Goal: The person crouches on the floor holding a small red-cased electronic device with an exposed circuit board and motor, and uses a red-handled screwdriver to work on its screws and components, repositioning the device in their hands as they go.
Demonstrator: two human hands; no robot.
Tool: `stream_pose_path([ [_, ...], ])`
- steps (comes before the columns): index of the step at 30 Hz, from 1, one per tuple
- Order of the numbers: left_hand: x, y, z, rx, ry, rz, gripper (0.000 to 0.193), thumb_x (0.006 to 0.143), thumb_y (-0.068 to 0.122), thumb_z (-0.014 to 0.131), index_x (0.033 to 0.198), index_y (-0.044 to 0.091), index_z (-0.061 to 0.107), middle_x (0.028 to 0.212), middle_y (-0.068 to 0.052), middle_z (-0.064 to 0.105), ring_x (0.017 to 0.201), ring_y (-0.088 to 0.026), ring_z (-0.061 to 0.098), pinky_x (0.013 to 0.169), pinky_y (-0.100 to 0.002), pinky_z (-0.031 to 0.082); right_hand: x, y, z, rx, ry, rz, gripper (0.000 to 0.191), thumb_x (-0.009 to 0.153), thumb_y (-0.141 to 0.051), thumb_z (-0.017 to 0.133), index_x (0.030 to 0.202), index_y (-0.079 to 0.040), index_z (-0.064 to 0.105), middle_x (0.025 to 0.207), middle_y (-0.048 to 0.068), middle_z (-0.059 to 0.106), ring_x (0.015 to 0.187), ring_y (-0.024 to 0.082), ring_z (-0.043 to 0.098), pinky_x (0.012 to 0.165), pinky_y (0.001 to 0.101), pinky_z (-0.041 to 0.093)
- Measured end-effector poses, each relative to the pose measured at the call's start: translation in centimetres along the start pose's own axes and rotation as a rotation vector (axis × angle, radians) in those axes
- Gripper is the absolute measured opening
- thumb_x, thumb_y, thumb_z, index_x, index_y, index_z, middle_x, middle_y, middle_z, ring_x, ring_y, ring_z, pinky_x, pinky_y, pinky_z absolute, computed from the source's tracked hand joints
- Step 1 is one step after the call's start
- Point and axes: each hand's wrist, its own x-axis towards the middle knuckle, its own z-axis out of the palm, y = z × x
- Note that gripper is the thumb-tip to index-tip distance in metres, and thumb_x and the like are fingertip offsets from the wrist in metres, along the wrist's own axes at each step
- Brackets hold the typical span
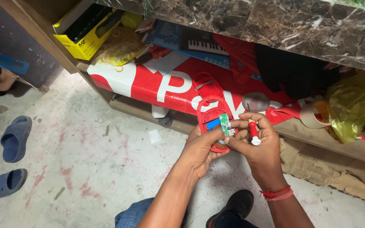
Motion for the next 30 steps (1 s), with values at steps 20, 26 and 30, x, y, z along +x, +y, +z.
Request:
stream_pose_path([
  [20, 0.2, -0.18, -0.01, -0.002, 0.002, 0.005, 0.041, 0.078, 0.016, 0.071, 0.118, 0.013, 0.064, 0.097, -0.004, 0.071, 0.083, -0.016, 0.068, 0.076, -0.037, 0.058, -0.05, 0.2, -0.11, -0.022, -0.018, -0.042, 0.052, 0.078, 0.013, 0.073, 0.125, 0.0, 0.055, 0.111, 0.01, 0.069, 0.077, 0.005, 0.062, 0.07, 0.0203, 0.051],
  [26, 0.1, -0.02, 0.05, -0.019, 0.002, -0.002, 0.042, 0.078, 0.016, 0.072, 0.118, 0.015, 0.064, 0.098, -0.004, 0.071, 0.085, -0.015, 0.069, 0.077, -0.037, 0.058, 0.0, 0.23, -0.13, -0.027, -0.015, -0.041, 0.052, 0.078, 0.013, 0.072, 0.125, 0.0, 0.055, 0.11, 0.01, 0.069, 0.077, 0.005, 0.063, 0.071, 0.0209, 0.053],
  [30, 0.06, -0.06, 0.06, -0.016, -0.002, -0.001, 0.041, 0.079, 0.016, 0.072, 0.119, 0.015, 0.064, 0.098, -0.003, 0.071, 0.083, -0.016, 0.068, 0.077, -0.036, 0.057, -0.04, 0.2, -0.17, -0.027, -0.014, -0.036, 0.052, 0.078, 0.013, 0.072, 0.125, -0.001, 0.055, 0.11, 0.01, 0.069, 0.078, 0.005, 0.063, 0.072, 0.0213, 0.053],
])
